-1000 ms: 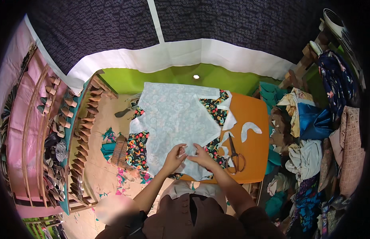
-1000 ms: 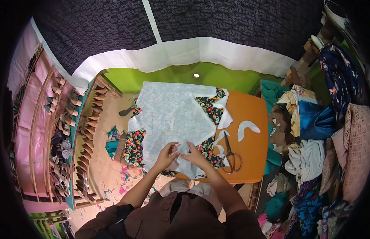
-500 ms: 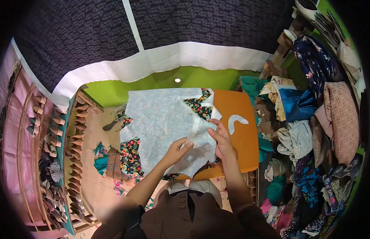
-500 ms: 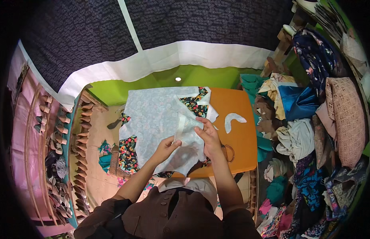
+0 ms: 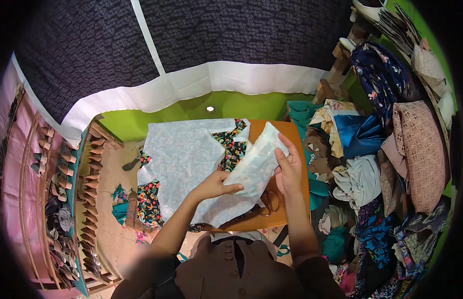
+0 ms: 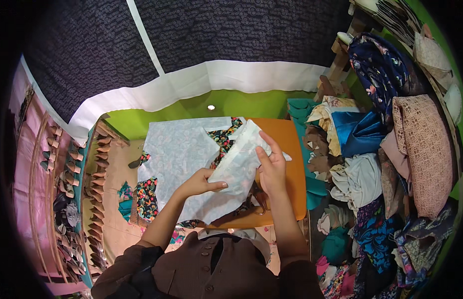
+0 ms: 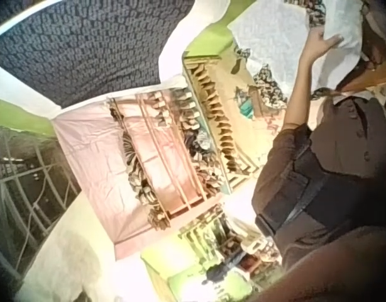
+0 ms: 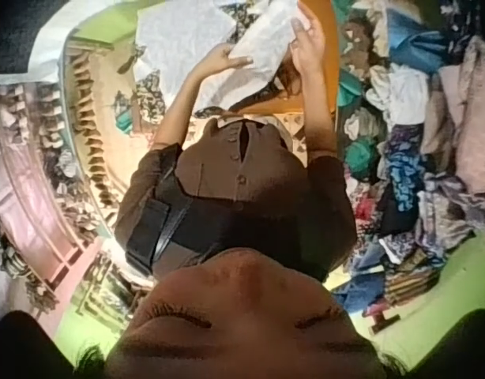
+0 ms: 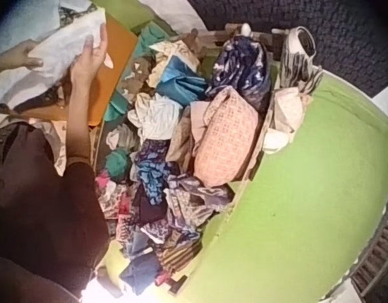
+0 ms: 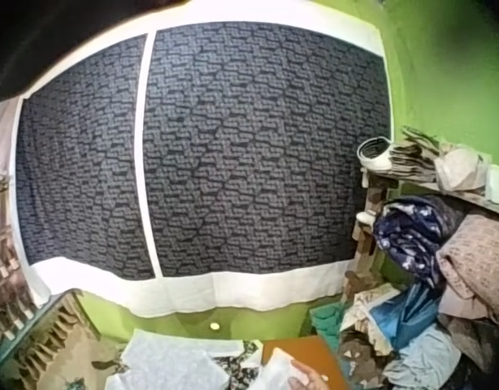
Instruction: Cutting pattern pieces out of fabric using scissors.
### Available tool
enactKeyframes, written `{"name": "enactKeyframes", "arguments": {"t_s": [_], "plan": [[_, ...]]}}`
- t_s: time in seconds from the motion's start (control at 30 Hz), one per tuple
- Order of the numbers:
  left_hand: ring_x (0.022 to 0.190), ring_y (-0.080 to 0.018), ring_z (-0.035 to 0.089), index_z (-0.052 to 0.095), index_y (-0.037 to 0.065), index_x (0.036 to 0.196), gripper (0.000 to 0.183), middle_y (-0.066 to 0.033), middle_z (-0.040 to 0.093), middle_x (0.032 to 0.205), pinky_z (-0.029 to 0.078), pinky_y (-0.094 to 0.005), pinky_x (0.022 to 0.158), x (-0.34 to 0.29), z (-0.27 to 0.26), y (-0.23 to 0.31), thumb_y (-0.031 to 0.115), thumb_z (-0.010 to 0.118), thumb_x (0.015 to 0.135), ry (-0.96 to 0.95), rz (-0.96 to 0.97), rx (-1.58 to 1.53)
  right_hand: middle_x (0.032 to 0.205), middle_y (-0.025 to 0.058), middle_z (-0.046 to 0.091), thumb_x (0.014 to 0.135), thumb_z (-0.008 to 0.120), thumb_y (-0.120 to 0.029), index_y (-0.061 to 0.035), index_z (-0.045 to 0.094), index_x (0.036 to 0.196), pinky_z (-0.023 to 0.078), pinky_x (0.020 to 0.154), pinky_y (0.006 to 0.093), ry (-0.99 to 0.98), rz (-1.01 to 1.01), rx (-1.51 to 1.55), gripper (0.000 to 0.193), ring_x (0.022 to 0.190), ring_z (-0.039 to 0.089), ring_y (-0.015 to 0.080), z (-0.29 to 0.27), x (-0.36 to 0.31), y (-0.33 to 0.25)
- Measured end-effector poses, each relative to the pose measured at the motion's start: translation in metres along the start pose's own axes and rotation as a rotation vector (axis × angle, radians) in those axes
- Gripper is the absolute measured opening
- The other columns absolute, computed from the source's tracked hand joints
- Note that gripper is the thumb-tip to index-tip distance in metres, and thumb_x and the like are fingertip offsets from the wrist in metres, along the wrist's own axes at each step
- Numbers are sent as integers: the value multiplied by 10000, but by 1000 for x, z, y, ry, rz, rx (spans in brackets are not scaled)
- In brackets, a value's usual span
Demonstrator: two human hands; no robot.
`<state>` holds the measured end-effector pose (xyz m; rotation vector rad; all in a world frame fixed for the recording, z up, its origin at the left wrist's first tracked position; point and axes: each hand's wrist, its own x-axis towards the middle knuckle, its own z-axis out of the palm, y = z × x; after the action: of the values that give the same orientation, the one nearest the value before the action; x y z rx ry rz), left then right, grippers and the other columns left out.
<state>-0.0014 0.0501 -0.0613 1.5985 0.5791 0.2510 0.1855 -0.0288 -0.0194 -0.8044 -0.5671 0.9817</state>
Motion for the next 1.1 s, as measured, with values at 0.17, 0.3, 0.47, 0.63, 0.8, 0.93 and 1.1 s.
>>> {"name": "enactKeyframes", "arguments": {"t_s": [0.17, 0.3, 0.47, 0.63, 0.8, 0.93, 1.1], "plan": [[678, -65, 477, 601, 7, 806, 296, 8, 552, 684, 400, -225, 630, 0, -14, 2, 300, 620, 763, -100, -91, 66, 1038, 89, 533, 803, 499, 7, -19, 371, 1201, 475, 715, 241, 4, 21, 19, 420, 869, 551, 123, -10, 6, -24], [644, -59, 457, 596, 4, 826, 260, 16, 530, 671, 387, -219, 582, 3, -22, -3, 262, 586, 789, 18, -49, -16, 1012, 76, 548, 807, 501, -11, -11, 386, 1185, 477, 737, 254, -17, 153, -27, 395, 883, 557, 137, -18, 7, -28], [603, -71, 458, 586, -8, 830, 251, -3, 523, 641, 389, -234, 549, 6, -19, -1, 240, 558, 802, 178, -82, 16, 1014, 79, 550, 835, 478, -70, -7, 436, 1121, 467, 789, 288, -20, 317, 137, 296, 920, 553, 160, -26, 6, -21], [712, -163, 513, 560, -17, 788, 246, -75, 533, 739, 405, -263, 614, 10, -3, -22, 229, 564, 787, 524, 150, 312, 1042, 81, 528, 854, 456, -108, -23, 453, 1080, 421, 857, 339, 14, 422, 297, 241, 970, 521, 191, -18, 2, -17], [1042, -258, 411, 435, 6, 1082, 421, -142, 445, 1063, 306, -321, 907, 11, 21, -27, 201, 600, 746, 599, 310, 371, 1048, 80, 523, 858, 450, -115, -26, 452, 1078, 418, 851, 342, -26, 528, 322, 237, 979, 517, 188, -17, -2, -14], [1179, -232, 326, 402, 45, 1191, 592, -118, 394, 1229, 249, -334, 968, 8, 38, 7, 223, 667, 692, 418, 385, -72, 1035, 81, 530, 859, 452, -122, -23, 447, 1082, 431, 824, 345, -193, 608, 184, 244, 964, 526, 181, -17, -6, -16], [1084, -185, 411, 498, 36, 1038, 418, -68, 493, 1104, 270, -326, 941, 14, 34, -7, 156, 686, 684, 181, 286, 31, 1018, 79, 539, 856, 453, -120, -26, 456, 1071, 438, 820, 342, -226, 640, 239, 235, 952, 534, 178, -19, -9, -17]]}}
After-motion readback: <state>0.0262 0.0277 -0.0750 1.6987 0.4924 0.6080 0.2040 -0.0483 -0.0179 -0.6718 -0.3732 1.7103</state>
